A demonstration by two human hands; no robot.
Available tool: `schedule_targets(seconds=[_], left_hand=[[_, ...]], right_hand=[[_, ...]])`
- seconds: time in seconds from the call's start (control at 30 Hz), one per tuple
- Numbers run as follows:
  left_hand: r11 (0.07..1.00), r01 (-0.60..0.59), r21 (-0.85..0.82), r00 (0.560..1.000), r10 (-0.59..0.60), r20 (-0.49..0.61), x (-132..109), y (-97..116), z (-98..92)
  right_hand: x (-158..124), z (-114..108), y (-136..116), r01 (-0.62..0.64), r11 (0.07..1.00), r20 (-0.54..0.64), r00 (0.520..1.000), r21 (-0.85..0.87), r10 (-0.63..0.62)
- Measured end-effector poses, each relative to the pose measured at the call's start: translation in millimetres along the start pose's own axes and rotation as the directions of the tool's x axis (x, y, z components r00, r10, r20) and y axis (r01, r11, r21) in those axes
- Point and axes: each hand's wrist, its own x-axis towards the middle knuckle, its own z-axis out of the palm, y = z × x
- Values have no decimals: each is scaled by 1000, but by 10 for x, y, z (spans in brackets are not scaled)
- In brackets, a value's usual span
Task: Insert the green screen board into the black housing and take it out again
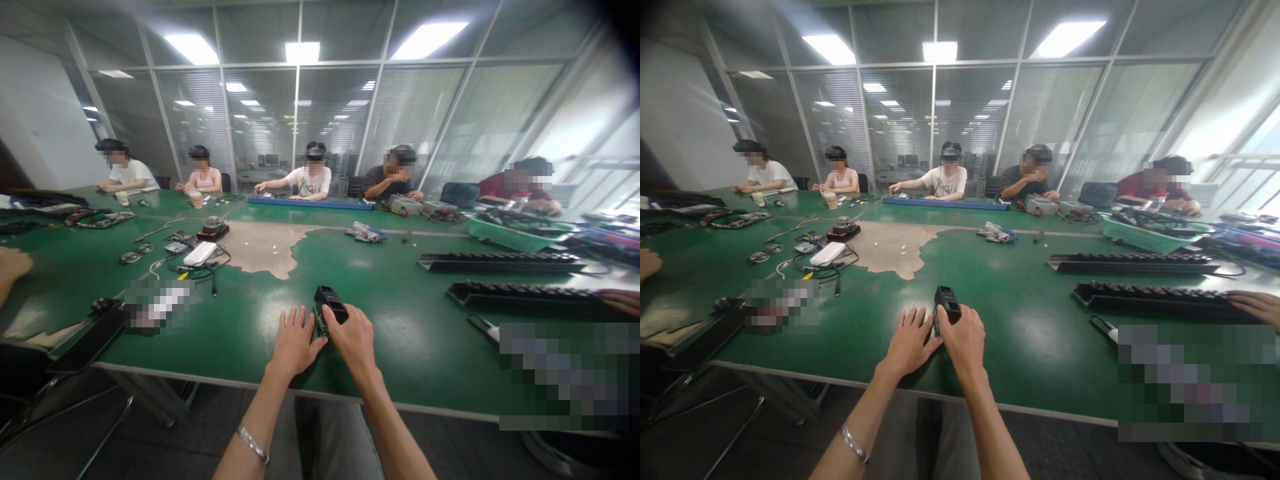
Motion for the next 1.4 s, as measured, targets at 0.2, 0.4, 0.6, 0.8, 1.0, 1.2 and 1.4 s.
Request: schedule_targets(seconds=[0.2,0.4,0.6,0.8,1.0,1.2,1.4], left_hand=[[1000,2,-27,1000,-1,24,7,-11,-9],[997,28,-74,997,-23,70,15,-35,-23],[990,56,-127,995,-45,88,28,-49,-58],[985,59,-164,994,-42,104,35,-52,-52],[987,41,-153,997,-30,77,39,-70,-10],[995,30,-93,996,-22,88,49,-60,-1],[995,30,-97,996,-22,87,53,-51,-2]], right_hand=[[-105,-5,-108,5,998,47,999,-62,-3],[-152,-10,-105,4,997,53,999,-73,0],[-122,-41,-164,10,995,66,998,-101,-3],[-150,-45,-182,-9,990,105,994,-139,24],[-259,60,-95,-32,982,148,987,-185,60],[-319,123,-30,-48,980,150,986,-192,78],[-308,121,-16,-33,987,105,993,-158,50]])
